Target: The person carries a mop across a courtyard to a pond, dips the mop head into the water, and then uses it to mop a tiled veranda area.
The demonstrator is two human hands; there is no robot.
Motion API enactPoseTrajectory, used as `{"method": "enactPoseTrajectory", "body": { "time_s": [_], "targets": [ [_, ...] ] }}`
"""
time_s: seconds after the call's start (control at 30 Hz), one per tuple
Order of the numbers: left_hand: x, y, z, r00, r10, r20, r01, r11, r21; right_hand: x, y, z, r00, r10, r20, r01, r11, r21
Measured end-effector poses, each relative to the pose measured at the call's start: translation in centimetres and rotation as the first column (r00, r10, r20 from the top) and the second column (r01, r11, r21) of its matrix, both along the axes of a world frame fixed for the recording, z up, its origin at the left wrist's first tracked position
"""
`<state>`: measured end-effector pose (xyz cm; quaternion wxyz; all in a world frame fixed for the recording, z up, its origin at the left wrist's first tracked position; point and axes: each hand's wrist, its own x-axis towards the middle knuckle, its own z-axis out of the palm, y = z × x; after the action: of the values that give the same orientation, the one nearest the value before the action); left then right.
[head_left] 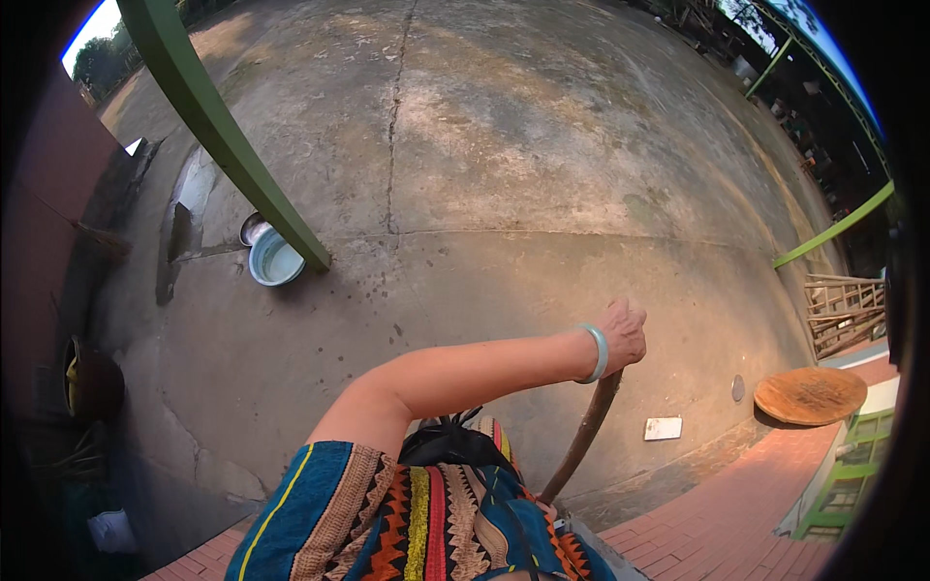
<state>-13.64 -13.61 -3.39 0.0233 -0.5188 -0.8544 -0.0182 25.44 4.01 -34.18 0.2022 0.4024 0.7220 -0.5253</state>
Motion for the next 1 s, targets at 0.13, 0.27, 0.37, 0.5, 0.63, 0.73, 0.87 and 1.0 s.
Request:
{"method": "enactPoseTrajectory", "body": {
  "time_s": [0.13,0.27,0.37,0.5,0.63,0.73,0.87,1.0],
  "targets": [
    [-13.5,-5.2,-0.2,0.987,0.111,-0.115,-0.108,0.994,0.030,-17.6,-1.6,-2.6,0.980,0.171,-0.105,-0.176,0.984,-0.036],
    [-25.3,-10.4,-5.3,0.975,0.211,-0.072,-0.201,0.971,0.128,-27.9,-0.1,-7.2,0.978,0.185,-0.095,-0.192,0.979,-0.068],
    [-33.7,-19.1,-7.9,0.921,0.383,0.067,-0.376,0.921,-0.096,-38.9,-2.7,-8.3,0.990,0.128,-0.058,-0.134,0.985,-0.106],
    [-43.9,-28.3,-6.1,0.810,0.579,0.089,-0.523,0.784,-0.334,-54.2,-5.6,-10.8,0.970,-0.241,-0.007,0.227,0.921,-0.316],
    [-50.7,-38.9,-7.1,0.785,0.618,-0.040,-0.497,0.590,-0.636,-68.0,-12.3,-10.0,0.424,-0.820,0.386,0.884,0.280,-0.375],
    [-54.7,-46.5,-4.0,0.745,0.667,0.026,-0.563,0.649,-0.511,-78.1,-17.1,-8.1,0.198,-0.908,0.370,0.877,-0.004,-0.480],
    [-60.4,-59.3,-4.9,0.675,0.737,-0.027,-0.700,0.629,-0.338,-88.1,-25.6,-2.8,0.418,-0.821,0.389,0.585,-0.084,-0.806],
    [-63.0,-73.8,-4.6,0.563,0.826,0.005,-0.782,0.535,-0.319,-96.0,-39.5,6.8,0.540,-0.831,0.130,0.369,0.094,-0.925]
  ]
}}
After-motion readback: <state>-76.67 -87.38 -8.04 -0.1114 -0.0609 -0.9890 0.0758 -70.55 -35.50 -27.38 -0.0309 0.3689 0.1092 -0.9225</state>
